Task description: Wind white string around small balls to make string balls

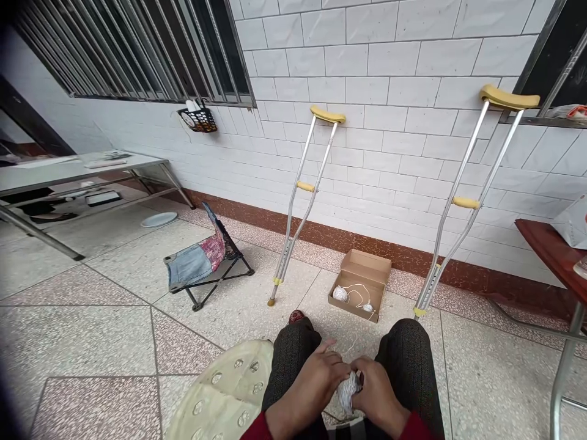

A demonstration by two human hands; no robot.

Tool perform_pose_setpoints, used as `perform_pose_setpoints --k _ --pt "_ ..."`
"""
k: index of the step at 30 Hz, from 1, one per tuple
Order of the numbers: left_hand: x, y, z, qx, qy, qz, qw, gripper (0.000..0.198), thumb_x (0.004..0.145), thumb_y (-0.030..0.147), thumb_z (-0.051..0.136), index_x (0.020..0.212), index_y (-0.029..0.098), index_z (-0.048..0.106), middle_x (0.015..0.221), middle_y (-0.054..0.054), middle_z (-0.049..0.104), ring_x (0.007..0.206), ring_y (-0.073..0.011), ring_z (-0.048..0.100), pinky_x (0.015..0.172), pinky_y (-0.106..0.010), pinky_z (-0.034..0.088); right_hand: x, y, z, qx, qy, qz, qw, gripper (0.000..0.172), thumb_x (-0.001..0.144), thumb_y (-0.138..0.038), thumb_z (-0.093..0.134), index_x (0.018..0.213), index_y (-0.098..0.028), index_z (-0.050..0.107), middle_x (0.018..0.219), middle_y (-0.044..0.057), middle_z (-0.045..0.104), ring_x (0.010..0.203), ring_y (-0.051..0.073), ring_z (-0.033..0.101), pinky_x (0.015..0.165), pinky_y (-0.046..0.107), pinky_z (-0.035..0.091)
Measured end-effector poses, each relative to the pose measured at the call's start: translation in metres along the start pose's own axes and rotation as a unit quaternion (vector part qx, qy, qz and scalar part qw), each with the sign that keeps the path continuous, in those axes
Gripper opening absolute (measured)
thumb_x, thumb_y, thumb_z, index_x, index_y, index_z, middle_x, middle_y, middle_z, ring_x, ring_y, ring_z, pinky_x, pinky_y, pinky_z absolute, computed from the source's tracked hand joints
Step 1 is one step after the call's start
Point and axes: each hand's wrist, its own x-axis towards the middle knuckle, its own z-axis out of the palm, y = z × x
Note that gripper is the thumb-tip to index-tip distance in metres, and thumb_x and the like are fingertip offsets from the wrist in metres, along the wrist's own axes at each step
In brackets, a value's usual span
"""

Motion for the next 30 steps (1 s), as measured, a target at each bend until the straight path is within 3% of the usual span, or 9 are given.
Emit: perform_pose_setpoints --k 4,9,14,17,20,24,27,30 --pt "0.002 -0.013 -0.003 -0.102 0.0 -0.027 0.994 0.038 0.098 0.029 0.041 0.067 0.018 0.059 0.062 0.003 0.06 0.065 -0.0119 0.057 0.1 -0.033 0.033 -0.023 -0.004 -0.002 0.13 -0.081 0.041 0.987 0.032 0.052 -0.019 0.069 0.083 -0.017 0.066 0.072 -0.002 0.06 0.067 0.015 0.051 0.06 0.023 0.036" --pt "0.001 -0.01 -0.002 -0.167 0.03 -0.048 0.984 0.046 0.099 0.036 0.039 0.06 0.017 0.054 0.057 0.003 0.054 0.059 -0.0104 0.052 0.094 -0.028 0.037 -0.033 -0.015 -0.015 0.216 -0.11 0.09 0.966 0.03 0.057 -0.021 0.065 0.086 -0.02 0.06 0.072 -0.004 0.055 0.066 0.015 0.05 0.06 0.024 0.038" --pt "0.004 -0.013 -0.004 -0.189 0.037 -0.055 0.98 0.048 0.096 0.042 0.043 0.056 0.017 0.054 0.055 0.003 0.053 0.059 -0.0113 0.052 0.092 -0.028 0.038 -0.035 -0.022 -0.005 0.243 -0.12 0.1 0.957 0.023 0.056 -0.02 0.066 0.078 -0.021 0.059 0.064 -0.004 0.049 0.062 0.013 0.047 0.058 0.023 0.037" --pt "0.002 -0.016 0.006 -0.249 0.036 -0.091 0.964 0.051 0.096 0.044 0.04 0.058 0.016 0.057 0.06 0.0 0.059 0.065 -0.0138 0.057 0.074 -0.024 0.042 -0.039 -0.038 -0.005 0.283 -0.1 0.105 0.948 0.022 0.059 -0.018 0.066 0.079 -0.019 0.058 0.064 -0.004 0.049 0.059 0.012 0.045 0.054 0.022 0.036" --pt "-0.004 -0.01 0.031 -0.3 0.003 -0.113 0.947 0.047 0.096 0.04 0.041 0.061 0.016 0.061 0.063 0.0 0.061 0.064 -0.0137 0.058 0.065 -0.022 0.041 -0.034 -0.06 -0.018 0.324 -0.07 0.108 0.937 0.027 0.062 -0.02 0.064 0.088 -0.02 0.057 0.073 -0.002 0.056 0.057 0.012 0.046 0.047 0.021 0.037" --pt "-0.016 0.003 0.059 -0.277 -0.058 -0.089 0.955 0.036 0.091 0.029 0.049 0.059 0.017 0.058 0.06 0.002 0.059 0.059 -0.0121 0.055 0.061 -0.02 0.039 -0.001 -0.068 -0.04 0.258 0.071 0.059 0.962 0.025 0.066 -0.021 0.061 0.089 -0.021 0.054 0.075 -0.001 0.056 0.057 0.014 0.048 0.05 0.025 0.042" --pt "-0.021 0.006 0.053 -0.177 -0.052 -0.081 0.979 0.029 0.087 0.022 0.053 0.059 0.017 0.055 0.059 0.003 0.058 0.06 -0.0124 0.054 0.067 -0.021 0.04 0.021 -0.044 -0.038 0.095 0.173 0.01 0.98 0.025 0.062 -0.018 0.061 0.086 -0.02 0.055 0.075 -0.001 0.057 0.066 0.018 0.053 0.062 0.029 0.045" --pt "-0.019 -0.002 0.028 -0.082 -0.026 -0.065 0.994 0.024 0.087 0.019 0.052 0.064 0.018 0.056 0.061 0.002 0.059 0.064 -0.0134 0.055 0.088 -0.028 0.039 0.015 -0.01 -0.01 -0.007 0.162 -0.035 0.986 0.026 0.058 -0.012 0.057 0.083 -0.02 0.057 0.084 0.002 0.058 0.082 0.022 0.055 0.075 0.032 0.044"
